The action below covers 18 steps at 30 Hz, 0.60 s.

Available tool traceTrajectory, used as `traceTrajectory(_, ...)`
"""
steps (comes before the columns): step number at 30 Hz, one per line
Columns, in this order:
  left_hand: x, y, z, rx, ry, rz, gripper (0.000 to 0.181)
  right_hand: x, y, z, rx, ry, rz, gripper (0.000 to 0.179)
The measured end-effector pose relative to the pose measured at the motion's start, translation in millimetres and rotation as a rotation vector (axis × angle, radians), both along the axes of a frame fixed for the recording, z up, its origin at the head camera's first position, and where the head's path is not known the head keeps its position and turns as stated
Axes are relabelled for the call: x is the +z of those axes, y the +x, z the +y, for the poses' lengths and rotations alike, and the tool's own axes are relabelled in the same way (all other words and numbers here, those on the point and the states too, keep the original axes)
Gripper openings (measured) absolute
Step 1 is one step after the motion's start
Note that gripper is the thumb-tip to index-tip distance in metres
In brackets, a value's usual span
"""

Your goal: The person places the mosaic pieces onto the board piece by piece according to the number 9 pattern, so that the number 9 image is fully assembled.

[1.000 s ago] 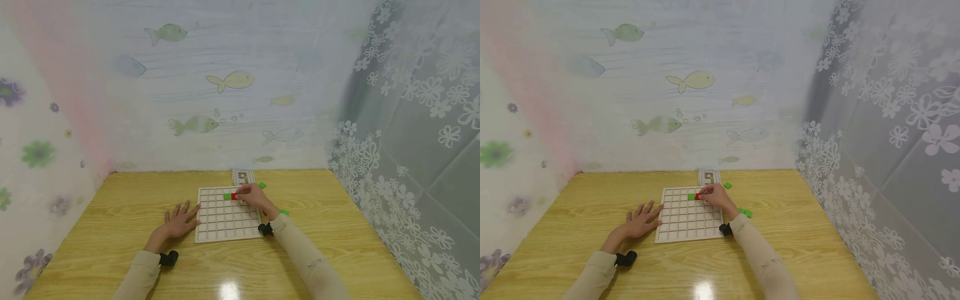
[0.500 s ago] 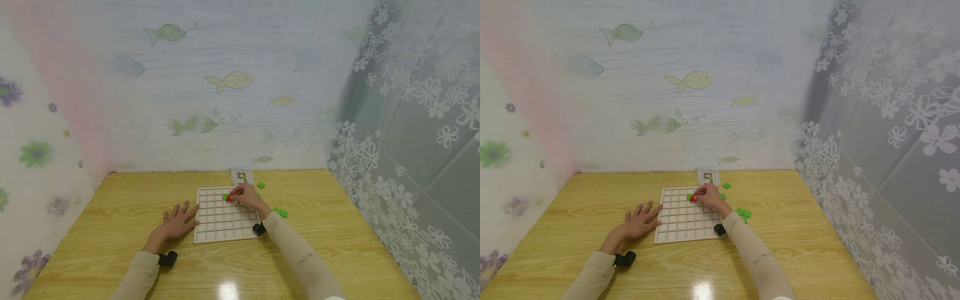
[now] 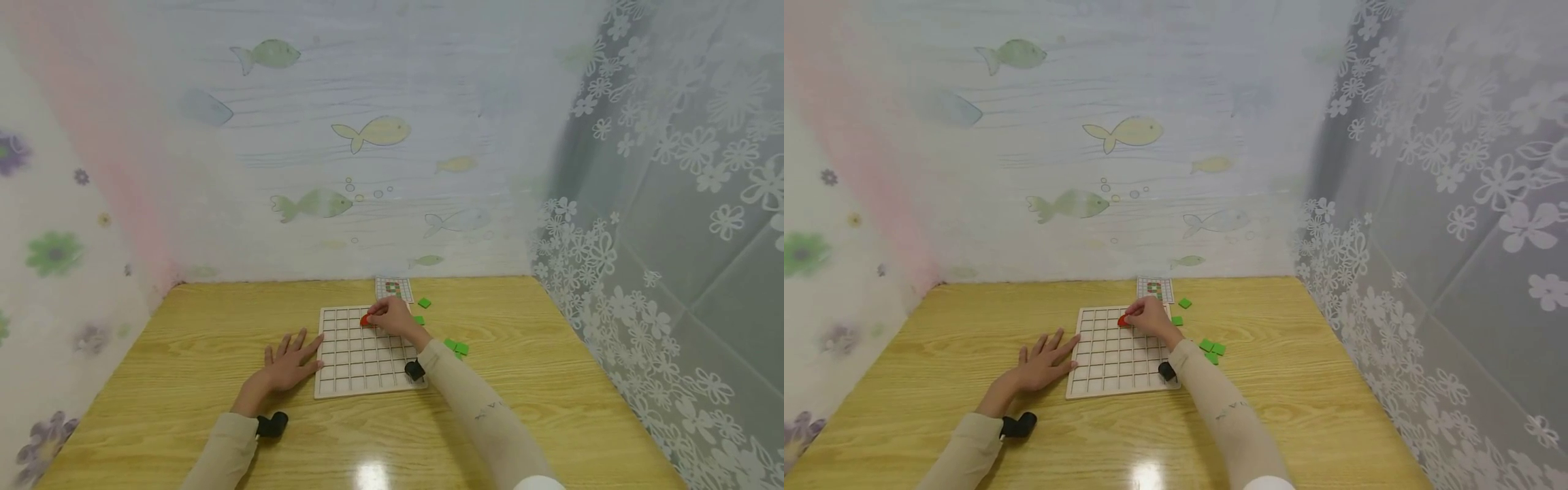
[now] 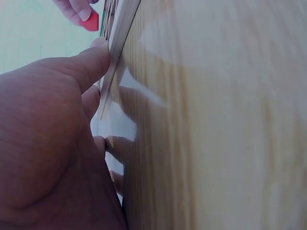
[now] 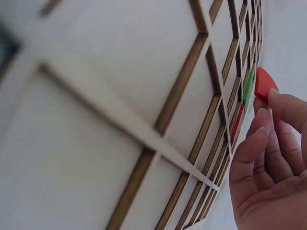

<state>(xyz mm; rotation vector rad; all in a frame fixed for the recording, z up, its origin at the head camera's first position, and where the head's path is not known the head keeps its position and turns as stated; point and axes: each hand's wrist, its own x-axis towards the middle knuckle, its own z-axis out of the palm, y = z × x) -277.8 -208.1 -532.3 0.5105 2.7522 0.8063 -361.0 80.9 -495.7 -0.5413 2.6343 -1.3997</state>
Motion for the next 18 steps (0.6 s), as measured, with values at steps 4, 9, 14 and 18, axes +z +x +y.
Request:
traceTrajectory(4,-0.5,0.6,-0.2,0.001,-0.005,0.003,0.074,-1.9,-3.3,-3.3,-0.006,-0.016,-0.012,0.012)
traceTrajectory(9,-0.8,1.1,-0.1,0.001,-0.007,0.008,0.075,-3.2,-5.6,-4.1,0.030,-0.048,0.003,0.009)
traceTrajectory(14,-1.1,0.7,-0.1,0.000,-0.009,0.011,0.076,-5.9,-8.7,-3.4,0.062,-0.081,0.019,0.009)
traceTrajectory(18,-0.6,1.0,0.0,0.001,-0.008,0.013,0.075,-6.4,-9.6,-7.6,0.033,-0.075,-0.014,0.014)
